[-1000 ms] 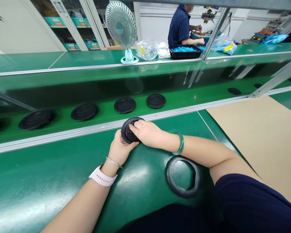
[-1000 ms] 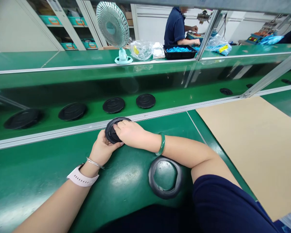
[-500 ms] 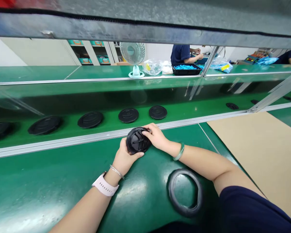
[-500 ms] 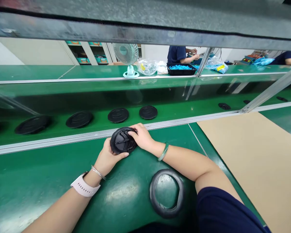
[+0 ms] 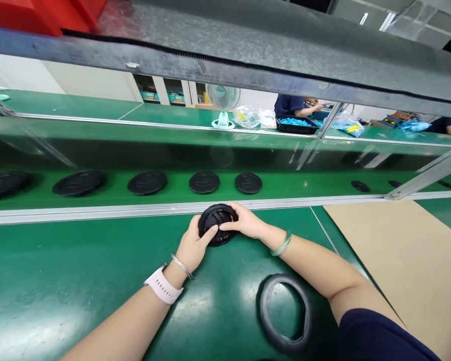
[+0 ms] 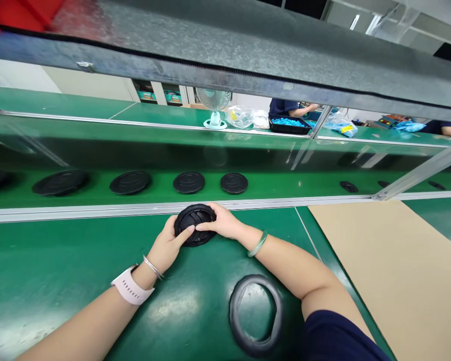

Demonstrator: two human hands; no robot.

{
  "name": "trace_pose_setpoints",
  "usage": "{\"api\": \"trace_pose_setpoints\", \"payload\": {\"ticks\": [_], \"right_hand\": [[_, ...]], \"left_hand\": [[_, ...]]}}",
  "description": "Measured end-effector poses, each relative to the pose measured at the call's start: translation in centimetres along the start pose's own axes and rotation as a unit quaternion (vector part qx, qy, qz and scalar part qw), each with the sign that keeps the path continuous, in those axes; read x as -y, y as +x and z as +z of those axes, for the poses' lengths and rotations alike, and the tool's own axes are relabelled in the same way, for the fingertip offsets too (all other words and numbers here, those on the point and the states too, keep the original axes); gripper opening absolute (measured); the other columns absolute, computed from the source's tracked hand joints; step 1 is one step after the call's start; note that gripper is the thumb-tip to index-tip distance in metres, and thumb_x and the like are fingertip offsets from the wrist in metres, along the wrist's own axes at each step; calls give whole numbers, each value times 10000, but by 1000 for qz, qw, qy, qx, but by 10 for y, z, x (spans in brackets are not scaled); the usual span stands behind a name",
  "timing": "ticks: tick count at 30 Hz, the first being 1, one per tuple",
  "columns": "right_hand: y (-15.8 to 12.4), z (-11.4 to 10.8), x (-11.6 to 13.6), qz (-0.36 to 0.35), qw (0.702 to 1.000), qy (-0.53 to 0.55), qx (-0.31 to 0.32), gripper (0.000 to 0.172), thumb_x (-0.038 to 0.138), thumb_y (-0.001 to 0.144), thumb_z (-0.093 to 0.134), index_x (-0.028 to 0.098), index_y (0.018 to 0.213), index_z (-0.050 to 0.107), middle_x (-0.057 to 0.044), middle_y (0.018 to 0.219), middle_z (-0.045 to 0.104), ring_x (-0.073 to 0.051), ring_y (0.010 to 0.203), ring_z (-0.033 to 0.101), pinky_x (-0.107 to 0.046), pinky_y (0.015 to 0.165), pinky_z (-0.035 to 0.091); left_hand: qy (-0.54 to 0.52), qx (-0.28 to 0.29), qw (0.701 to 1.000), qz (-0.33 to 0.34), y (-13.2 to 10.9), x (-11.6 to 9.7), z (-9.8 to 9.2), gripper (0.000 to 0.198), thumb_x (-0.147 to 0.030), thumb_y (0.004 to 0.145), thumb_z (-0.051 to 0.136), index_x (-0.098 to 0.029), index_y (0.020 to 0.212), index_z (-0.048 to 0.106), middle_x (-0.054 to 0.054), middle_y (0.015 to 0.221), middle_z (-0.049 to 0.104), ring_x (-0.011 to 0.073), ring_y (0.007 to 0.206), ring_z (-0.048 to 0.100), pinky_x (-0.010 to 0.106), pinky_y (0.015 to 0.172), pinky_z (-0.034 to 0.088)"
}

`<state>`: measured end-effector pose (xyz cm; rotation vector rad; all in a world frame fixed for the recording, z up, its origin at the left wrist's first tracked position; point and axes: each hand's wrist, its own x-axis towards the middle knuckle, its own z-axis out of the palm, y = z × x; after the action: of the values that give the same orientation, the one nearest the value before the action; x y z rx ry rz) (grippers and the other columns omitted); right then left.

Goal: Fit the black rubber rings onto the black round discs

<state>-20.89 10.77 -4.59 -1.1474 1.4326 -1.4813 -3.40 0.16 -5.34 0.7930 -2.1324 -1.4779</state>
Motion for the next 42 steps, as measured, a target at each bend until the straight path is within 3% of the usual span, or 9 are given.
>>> {"api": "trace_pose_setpoints", "payload": {"ticks": [8, 11, 13, 15, 17, 19, 22, 29, 42], "right_hand": [[2, 13, -4, -2, 990, -112, -86, 497, 269, 645, 906, 188, 1043, 620, -24, 1030, 680, -239, 986, 641, -396, 937, 500], [10, -11, 6, -42, 979, -145, -136, 484, 328, 662, 899, 191, 1031, 618, -7, 995, 679, -229, 941, 644, -370, 898, 520], [11, -50, 15, -81, 929, -227, -279, 398, 333, 768, 817, 197, 1085, 617, -22, 1034, 680, -236, 957, 636, -375, 907, 518], [6, -98, 20, -85, 832, -359, -413, 322, 265, 897, 668, 197, 1205, 607, -71, 1168, 665, -261, 1078, 608, -408, 981, 483], [-2, -143, 20, -25, 750, -500, -433, 375, 207, 943, 592, 170, 1316, 581, -137, 1325, 606, -303, 1244, 534, -467, 1073, 417], [-8, -171, 14, 45, 713, -578, -395, 437, 244, 930, 658, 100, 1336, 586, -217, 1389, 551, -373, 1325, 471, -544, 1111, 363], [-4, -172, -1, 64, 708, -599, -368, 490, 360, 944, 690, 37, 1304, 615, -261, 1381, 546, -404, 1340, 461, -566, 1133, 334], [16, -125, -17, -161, 729, -611, -263, 379, 404, 1021, 580, 165, 1309, 637, -104, 1372, 595, -263, 1340, 470, -426, 1163, 352], [-17, -135, -20, -157, 755, -568, -288, 372, 415, 986, 502, 152, 1177, 682, -162, 1128, 621, -322, 1108, 537, -500, 1039, 443]], "left_hand": [[-36, -2, 999, 11, 1, 6, 1, 576, -621, 817, 628, -203, 1195, 515, 113, 1201, 646, 332, 1144, 612, 549, 1049, 455], [-142, 32, 989, -9, 0, 5, 1, 710, -660, 795, 679, -222, 1266, 378, 145, 1247, 624, 332, 1108, 650, 557, 945, 543], [-193, 51, 980, -20, 0, 2, 1, 776, -672, 778, 708, -234, 1283, 316, 166, 1272, 612, 333, 1110, 659, 547, 895, 576], [-194, 51, 980, -21, 1, -2, 1, 800, -683, 756, 728, -230, 1277, 324, 174, 1252, 623, 339, 1134, 650, 549, 895, 580], [-182, 51, 982, -23, 1, -3, 2, 818, -695, 736, 741, -219, 1268, 340, 170, 1191, 650, 347, 1137, 649, 553, 894, 580], [-175, 54, 983, -22, 2, -2, 3, 815, -703, 739, 734, -215, 1268, 353, 161, 1156, 666, 345, 1122, 656, 551, 895, 579], [-153, 72, 985, -14, 4, 3, 3, 758, -710, 773, 696, -214, 1260, 393, 145, 1128, 686, 331, 1096, 669, 551, 936, 555], [-112, 109, 988, -13, 8, 11, 4, 693, -705, 750, 687, -195, 1169, 477, 139, 1103, 693, 311, 1083, 665, 499, 996, 502], [-137, 97, 985, 35, 9, 14, 16, 411, -501, 748, 692, -183, 982, 579, 92, 962, 678, 236, 923, 659, 382, 858, 524]]}}
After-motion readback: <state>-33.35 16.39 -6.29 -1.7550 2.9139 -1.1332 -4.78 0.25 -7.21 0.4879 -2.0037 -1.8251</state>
